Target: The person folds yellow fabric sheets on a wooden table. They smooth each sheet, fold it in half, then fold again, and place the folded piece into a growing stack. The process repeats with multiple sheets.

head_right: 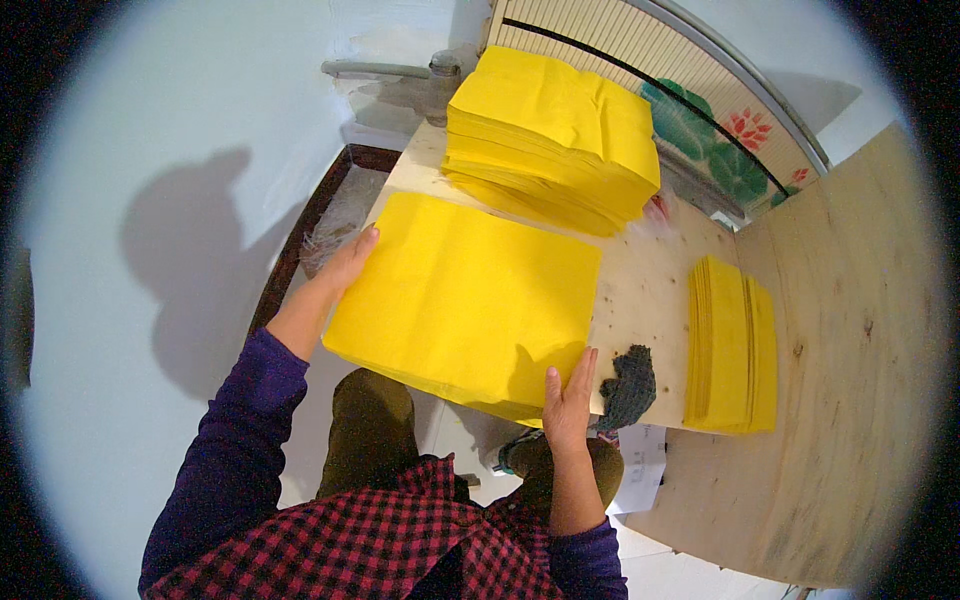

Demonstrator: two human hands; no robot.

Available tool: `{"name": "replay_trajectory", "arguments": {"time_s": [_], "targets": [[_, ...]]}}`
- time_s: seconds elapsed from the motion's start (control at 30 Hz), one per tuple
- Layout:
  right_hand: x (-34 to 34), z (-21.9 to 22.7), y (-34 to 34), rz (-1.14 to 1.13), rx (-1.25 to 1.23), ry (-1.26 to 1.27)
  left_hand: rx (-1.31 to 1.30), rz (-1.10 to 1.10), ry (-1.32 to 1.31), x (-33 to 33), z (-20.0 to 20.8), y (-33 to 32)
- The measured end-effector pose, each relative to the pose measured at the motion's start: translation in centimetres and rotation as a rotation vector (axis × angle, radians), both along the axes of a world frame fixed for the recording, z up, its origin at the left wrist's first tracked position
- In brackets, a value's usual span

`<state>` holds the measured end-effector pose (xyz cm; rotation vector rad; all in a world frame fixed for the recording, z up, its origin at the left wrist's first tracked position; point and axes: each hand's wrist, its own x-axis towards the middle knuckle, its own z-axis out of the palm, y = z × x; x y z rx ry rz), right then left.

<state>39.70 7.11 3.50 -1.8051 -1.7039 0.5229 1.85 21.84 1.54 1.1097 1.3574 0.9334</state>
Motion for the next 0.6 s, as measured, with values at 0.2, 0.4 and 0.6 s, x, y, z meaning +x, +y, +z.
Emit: {"name": "replay_trajectory", "arguments": {"time_s": [0.2, 0.4, 0.6], "targets": [[0.0, -0.7, -0.4, -0.044, -0.018, -0.009, 0.019, 0.002, 0.024, 0.7, -0.3, 0.4], [0.1, 1.4, -0.2, -0.055, 0.055, -0.035, 0.173, 0.097, 0.230, -0.4, -0.3, 0.6], [0.0, 6.2, 1.2, 0.109, 0.091, 0.076, 0.745, -0.141, 0.601, -2.9, 3.1, -2.6]]}}
